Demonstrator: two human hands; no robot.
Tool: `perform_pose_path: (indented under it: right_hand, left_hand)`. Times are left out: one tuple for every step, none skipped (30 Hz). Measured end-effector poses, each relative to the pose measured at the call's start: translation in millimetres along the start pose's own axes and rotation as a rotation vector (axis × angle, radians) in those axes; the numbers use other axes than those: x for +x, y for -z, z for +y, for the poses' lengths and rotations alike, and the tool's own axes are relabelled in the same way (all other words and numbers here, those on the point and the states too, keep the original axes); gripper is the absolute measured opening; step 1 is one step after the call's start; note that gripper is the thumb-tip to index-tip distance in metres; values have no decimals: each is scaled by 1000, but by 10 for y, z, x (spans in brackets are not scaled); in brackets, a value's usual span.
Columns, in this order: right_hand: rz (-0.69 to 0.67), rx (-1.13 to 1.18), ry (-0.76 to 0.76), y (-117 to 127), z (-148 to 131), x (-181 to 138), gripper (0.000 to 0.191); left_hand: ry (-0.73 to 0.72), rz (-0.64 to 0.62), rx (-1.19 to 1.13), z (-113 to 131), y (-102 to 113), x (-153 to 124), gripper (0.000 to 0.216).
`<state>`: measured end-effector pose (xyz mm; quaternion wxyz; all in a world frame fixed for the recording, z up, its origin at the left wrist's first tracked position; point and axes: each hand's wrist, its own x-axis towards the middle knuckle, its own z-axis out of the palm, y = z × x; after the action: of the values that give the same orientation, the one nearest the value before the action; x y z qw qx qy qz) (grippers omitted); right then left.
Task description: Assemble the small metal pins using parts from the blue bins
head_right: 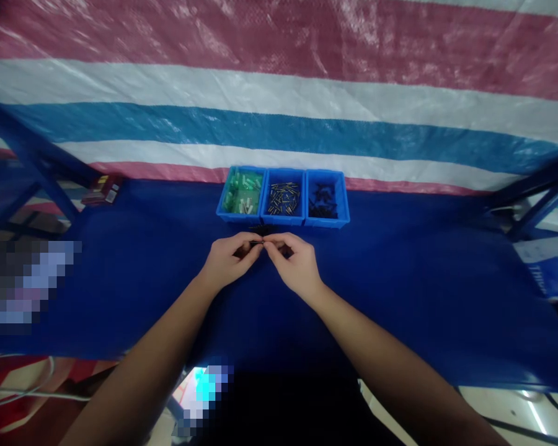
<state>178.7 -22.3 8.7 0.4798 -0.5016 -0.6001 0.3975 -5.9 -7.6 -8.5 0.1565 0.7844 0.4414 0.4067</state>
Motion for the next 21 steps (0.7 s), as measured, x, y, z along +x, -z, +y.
perform_pose_path:
  right_hand:
    - [-2, 9, -12, -5, 3, -3, 17]
    - [-2, 16, -17, -9, 6, -6, 17]
    - [-2, 23, -19, -13, 9, -9, 17]
    - [-2, 30, -19, -15, 12, -10, 17]
    - [-2, 37, -21, -17, 13, -11, 17]
    - [-2, 42, -23, -18, 13, -12, 18]
    - [-3, 42, -24, -17, 11, -12, 18]
    - [-5, 35, -21, -16, 6, -13, 17]
    - [-6, 23, -13, -14, -1, -15, 17]
    - [-8, 7, 1, -12, -10, -18, 17]
    - [-9, -11, 18, -11, -20, -22, 16]
    - [-10, -26, 32, -10, -29, -26, 16]
    - [-12, -35, 40, -10, -37, -30, 16]
    - [-13, -39, 43, -10, -42, -35, 16]
    - [-15, -37, 38, -12, -46, -38, 16]
    - [-16, -30, 30, -13, -46, -40, 17]
    - [-15, -19, 17, -15, -46, -42, 17]
    - [-14, -3, -1, -16, -43, -42, 17]
    - [-13, 18, -24, -17, -41, -40, 17]
    - [-13, 44, -50, -19, -37, -38, 17]
    - [-10, 73, -77, -20, -34, -34, 17]
  left_hand:
    - [1, 2, 3, 2, 3, 2, 16]
    - [4, 0, 5, 6, 7, 4, 15]
    - [-4, 4, -3, 10, 12, 6, 14]
    - [-8, 5, -12, 13, 18, 8, 14]
    - [-10, 0, -22, 17, 25, 10, 14]
    - [-8, -7, -31, 18, 32, 12, 14]
    - [0, -20, -36, 18, 38, 14, 15]
    - [10, -37, -38, 16, 44, 16, 16]
    - [19, -55, -39, 12, 50, 17, 17]
    - [25, -73, -42, 7, 55, 19, 18]
    - [28, -90, -45, 1, 61, 21, 19]
    - [27, -102, -49, -6, 67, 23, 20]
    - [26, -112, -53, -11, 72, 26, 20]
    - [24, -116, -54, -15, 78, 30, 21]
    - [23, -123, -50, -18, 83, 33, 22]
    - [21, -131, -42, -18, 88, 36, 25]
    - [20, -139, -30, -16, 92, 38, 27]
    - [20, -147, -20, -12, 95, 40, 30]
    - [21, -156, -15, -5, 96, 39, 33]
    - [24, -160, -17, 2, 95, 37, 33]
    - [32, -158, -27, 9, 92, 34, 31]
